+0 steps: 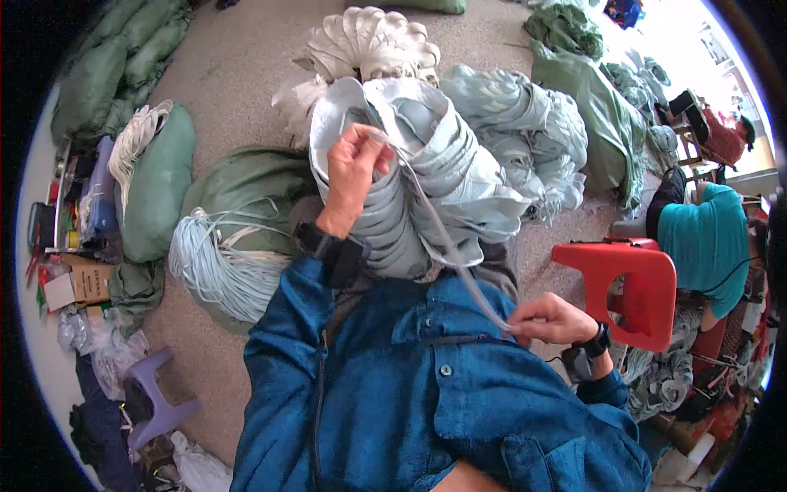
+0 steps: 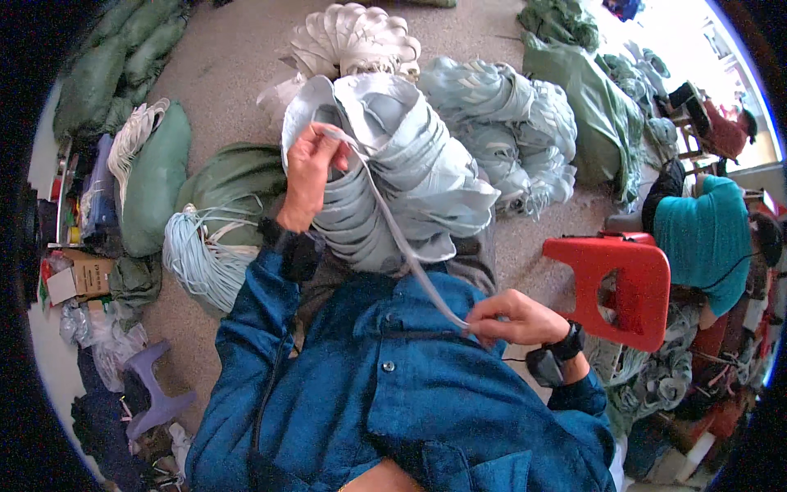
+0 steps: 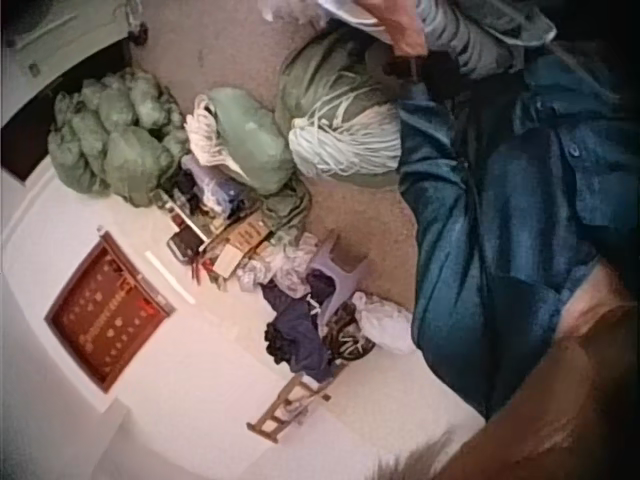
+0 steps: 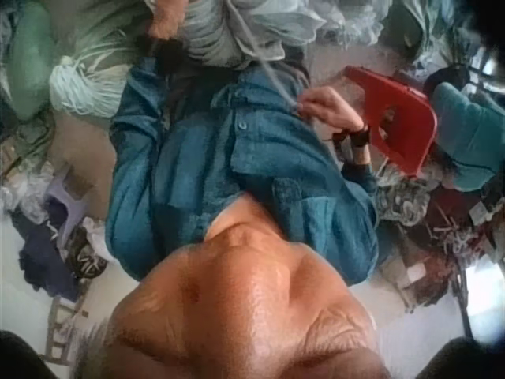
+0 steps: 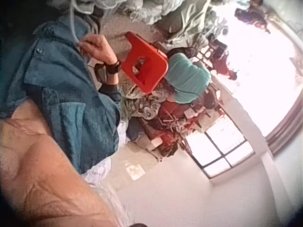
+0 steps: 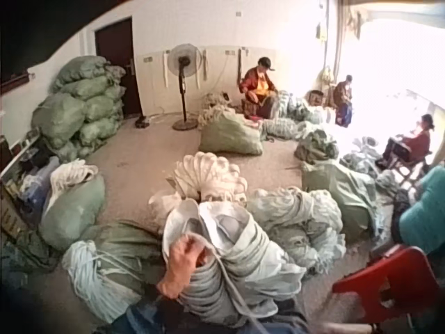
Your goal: Sorting and preparing shoe upper components for manufacturing in a factory setting.
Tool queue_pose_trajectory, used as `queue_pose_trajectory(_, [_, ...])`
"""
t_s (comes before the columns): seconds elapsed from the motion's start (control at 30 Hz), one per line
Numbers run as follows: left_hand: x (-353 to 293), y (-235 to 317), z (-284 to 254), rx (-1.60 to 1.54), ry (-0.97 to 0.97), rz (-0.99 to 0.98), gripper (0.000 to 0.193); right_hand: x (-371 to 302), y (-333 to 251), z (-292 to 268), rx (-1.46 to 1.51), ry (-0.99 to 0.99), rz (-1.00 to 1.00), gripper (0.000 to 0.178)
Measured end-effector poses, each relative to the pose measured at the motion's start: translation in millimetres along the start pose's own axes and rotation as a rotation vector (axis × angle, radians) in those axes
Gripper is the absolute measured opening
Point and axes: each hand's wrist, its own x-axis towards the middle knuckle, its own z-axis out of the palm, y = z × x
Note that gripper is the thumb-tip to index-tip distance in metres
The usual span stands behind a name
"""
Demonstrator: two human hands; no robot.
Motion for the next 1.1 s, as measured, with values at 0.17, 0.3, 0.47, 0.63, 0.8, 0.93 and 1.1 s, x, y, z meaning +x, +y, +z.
queue_pose_trajectory(0.17, [-12.6,9.3,-6.9,0.027,-0.168,0.021,0.015,84.8,-31.9,-29.5,-0.411,0.411,-0.272,0.015])
queue_pose_trajectory(0.3, [-12.4,26.1,-7.6,0.041,-0.169,0.001,0.020,169.4,-68.2,-57.9,-0.505,0.554,-0.640,0.017])
queue_pose_trajectory(0.47, [-3.8,43.9,-6.4,0.098,-0.182,-0.037,0.024,236.7,-87.7,-68.8,-0.635,0.484,-0.725,0.019])
queue_pose_trajectory(0.63, [2.2,40.7,-9.5,0.186,-0.205,0.003,0.021,242.6,-96.8,-75.3,-0.108,0.228,-0.307,0.019])
queue_pose_trajectory(0.8, [6.6,34.2,-13.0,0.135,-0.209,-0.019,0.017,243.1,-93.2,-75.3,-0.128,0.190,-0.412,0.020])
queue_pose_trajectory(0.93, [6.1,34.1,-14.8,0.157,-0.189,0.008,0.019,242.5,-99.3,-70.7,-0.234,0.232,-0.341,0.021])
queue_pose_trajectory(1.1, [3.7,36.7,-16.6,0.144,-0.232,0.025,0.020,234.2,-102.3,-71.0,-0.112,0.238,-0.287,0.023])
